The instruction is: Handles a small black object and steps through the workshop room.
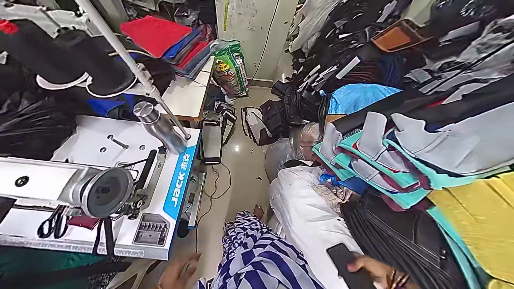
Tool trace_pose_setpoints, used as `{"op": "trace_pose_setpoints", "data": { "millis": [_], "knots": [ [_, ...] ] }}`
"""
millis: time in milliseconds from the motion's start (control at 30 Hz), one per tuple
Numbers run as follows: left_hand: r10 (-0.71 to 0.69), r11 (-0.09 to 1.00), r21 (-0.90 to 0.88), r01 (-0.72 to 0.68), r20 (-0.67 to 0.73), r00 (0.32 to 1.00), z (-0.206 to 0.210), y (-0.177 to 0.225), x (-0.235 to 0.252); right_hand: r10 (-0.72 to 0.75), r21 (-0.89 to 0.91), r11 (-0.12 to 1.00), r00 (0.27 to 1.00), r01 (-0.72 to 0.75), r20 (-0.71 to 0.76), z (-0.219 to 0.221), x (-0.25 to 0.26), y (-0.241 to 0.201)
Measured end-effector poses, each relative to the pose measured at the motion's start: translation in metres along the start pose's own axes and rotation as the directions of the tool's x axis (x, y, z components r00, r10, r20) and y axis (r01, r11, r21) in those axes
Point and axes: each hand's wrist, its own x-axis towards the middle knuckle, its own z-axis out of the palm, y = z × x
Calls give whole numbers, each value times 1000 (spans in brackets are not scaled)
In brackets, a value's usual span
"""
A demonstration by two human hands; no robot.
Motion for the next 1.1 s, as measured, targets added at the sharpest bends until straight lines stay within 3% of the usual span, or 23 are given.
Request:
{"op": "trace_pose_setpoints", "data": {
  "millis": [100,167,300,367,433,533,600,700,800,833,867,933,1000,1033,1100],
  "knots": [
    [277,948,-186,-259,77,958,-34,112,62,-289,127,947,955,296,-70,-19,-18,-90],
    [354,926,-243,-290,281,892,-30,178,102,-466,189,860,880,474,-90,-17,-28,-138],
    [382,914,-114,-390,563,733,-3,276,162,-601,197,785,799,588,10,3,-54,-223],
    [425,888,-87,-452,533,732,1,300,179,-654,215,756,732,619,191,-4,-48,-241],
    [511,852,-105,-514,382,770,-7,310,180,-642,190,766,714,615,279,-1,-52,-255],
    [667,745,-99,-660,128,734,-18,318,163,-638,108,751,674,651,372,3,-61,-278],
    [690,722,-92,-686,27,723,-17,327,146,-668,140,685,540,715,511,-2,-61,-286],
    [587,808,-65,-585,19,809,-22,327,139,-698,137,584,409,800,587,14,-78,-298],
    [490,861,138,-490,34,871,-31,314,131,-656,47,600,457,799,601,41,-84,-299],
    [512,833,241,-497,1,859,-31,312,125,-625,30,607,454,794,635,51,-80,-297],
    [592,769,348,-537,-71,803,-26,305,121,-580,31,607,416,794,701,57,-71,-294],
    [768,606,521,-601,-186,613,-19,286,124,-496,43,641,371,766,785,69,-50,-283],
    [857,490,603,-630,-202,474,-16,269,128,-459,31,708,427,705,779,85,-38,-267],
    [883,442,622,-647,-174,436,-17,262,129,-436,16,737,457,676,775,94,-34,-260],
    [873,415,584,-698,-38,487,-24,255,126,-367,-40,770,493,637,789,112,-30,-249]
  ]
}}
